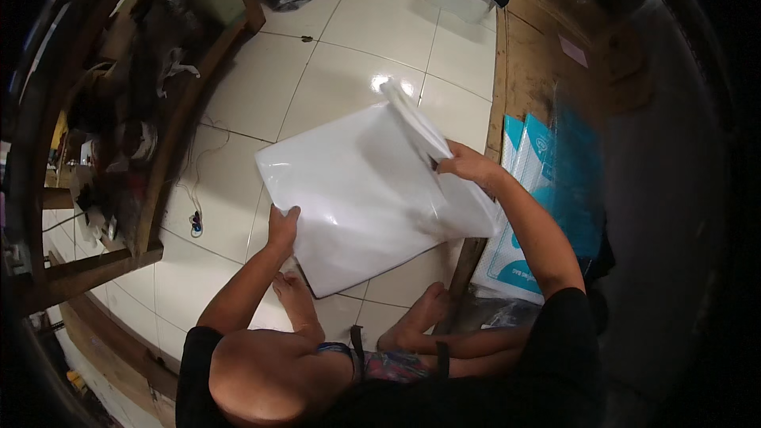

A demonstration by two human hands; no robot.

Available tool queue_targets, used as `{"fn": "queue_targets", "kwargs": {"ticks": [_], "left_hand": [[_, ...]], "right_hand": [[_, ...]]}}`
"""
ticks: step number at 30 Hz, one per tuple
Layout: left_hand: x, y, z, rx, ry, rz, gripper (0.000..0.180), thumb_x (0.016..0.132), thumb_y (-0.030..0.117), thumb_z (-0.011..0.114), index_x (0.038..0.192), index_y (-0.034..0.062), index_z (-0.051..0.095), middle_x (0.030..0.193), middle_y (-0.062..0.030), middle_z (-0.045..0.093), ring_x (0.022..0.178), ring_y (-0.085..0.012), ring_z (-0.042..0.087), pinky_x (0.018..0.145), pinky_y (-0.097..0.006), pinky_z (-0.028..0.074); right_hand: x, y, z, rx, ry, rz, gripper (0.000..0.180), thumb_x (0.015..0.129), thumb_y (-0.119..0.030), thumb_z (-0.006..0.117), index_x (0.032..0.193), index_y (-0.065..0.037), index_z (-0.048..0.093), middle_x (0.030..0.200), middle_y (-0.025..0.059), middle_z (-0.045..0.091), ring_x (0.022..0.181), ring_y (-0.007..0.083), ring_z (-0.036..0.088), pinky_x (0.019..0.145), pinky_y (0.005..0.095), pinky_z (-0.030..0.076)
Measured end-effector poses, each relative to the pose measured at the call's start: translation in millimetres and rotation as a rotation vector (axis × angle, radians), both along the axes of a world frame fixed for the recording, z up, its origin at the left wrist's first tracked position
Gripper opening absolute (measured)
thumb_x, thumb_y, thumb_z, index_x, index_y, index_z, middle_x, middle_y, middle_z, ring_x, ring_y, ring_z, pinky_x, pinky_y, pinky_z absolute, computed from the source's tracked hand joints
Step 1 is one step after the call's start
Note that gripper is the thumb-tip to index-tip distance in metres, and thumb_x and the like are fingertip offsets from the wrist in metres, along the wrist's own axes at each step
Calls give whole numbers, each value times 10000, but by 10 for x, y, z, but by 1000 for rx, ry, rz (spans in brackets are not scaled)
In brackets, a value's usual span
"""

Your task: The person sits on the floor and separates a stack of white plastic sheets by hand. They repeatedly peel individual sheets from the top of the stack and place them back down, working through the pile.

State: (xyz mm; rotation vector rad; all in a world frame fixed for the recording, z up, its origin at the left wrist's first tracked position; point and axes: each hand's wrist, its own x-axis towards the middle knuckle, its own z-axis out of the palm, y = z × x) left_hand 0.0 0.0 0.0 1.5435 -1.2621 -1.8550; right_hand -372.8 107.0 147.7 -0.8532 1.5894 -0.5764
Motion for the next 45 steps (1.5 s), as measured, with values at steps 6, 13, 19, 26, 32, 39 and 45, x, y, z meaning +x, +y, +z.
{"fn": "queue_targets", "kwargs": {"ticks": [6,13,19,26,32,39,45], "left_hand": [[54,64,71,95,18,26,452,869,68,532,1290,-10,388,1145,-155,564,1003,-259,588,870,-385,492],[220,155,-139,-48,32,84,428,857,78,550,1255,-22,428,1162,-152,566,1070,-249,543,940,-361,419],[128,219,92,-79,-124,153,495,837,115,601,1262,-52,413,1187,-177,545,1088,-266,528,957,-364,399],[55,210,349,-295,20,-192,582,854,185,650,1315,-45,379,1216,-202,525,1143,-295,499,986,-424,388],[-611,335,430,615,621,-124,445,927,313,581,1227,-9,517,1148,-116,588,1081,-220,557,926,-359,441],[-617,399,49,409,456,-94,468,887,216,639,1258,-15,473,1161,-121,579,1084,-237,566,916,-390,471],[-586,244,250,761,867,-11,487,860,118,646,1280,-18,440,1216,-136,553,1130,-258,547,993,-417,442]], "right_hand": [[753,-56,-301,21,264,35,619,763,-223,617,1293,20,410,1038,211,604,977,294,590,866,373,462],[1704,-77,-418,-48,501,27,677,707,-229,621,1260,81,385,991,285,605,949,407,606,860,438,464],[1882,-56,-501,-72,557,-41,740,685,-225,621,1295,105,364,974,288,614,933,416,615,871,440,470],[1836,-157,-265,52,429,-43,775,682,-227,619,1324,107,341,1044,302,603,1010,402,603,902,415,464],[1831,-68,-511,-196,466,7,750,734,-330,735,1247,93,389,1046,286,577,1005,416,575,867,440,463],[1715,-57,-479,-153,508,3,513,789,-243,718,1175,49,549,1076,239,600,963,362,601,836,404,483],[1722,-103,-572,-182,441,-274,331,823,-179,704,1078,16,628,927,148,662,815,238,633,759,335,502]]}}
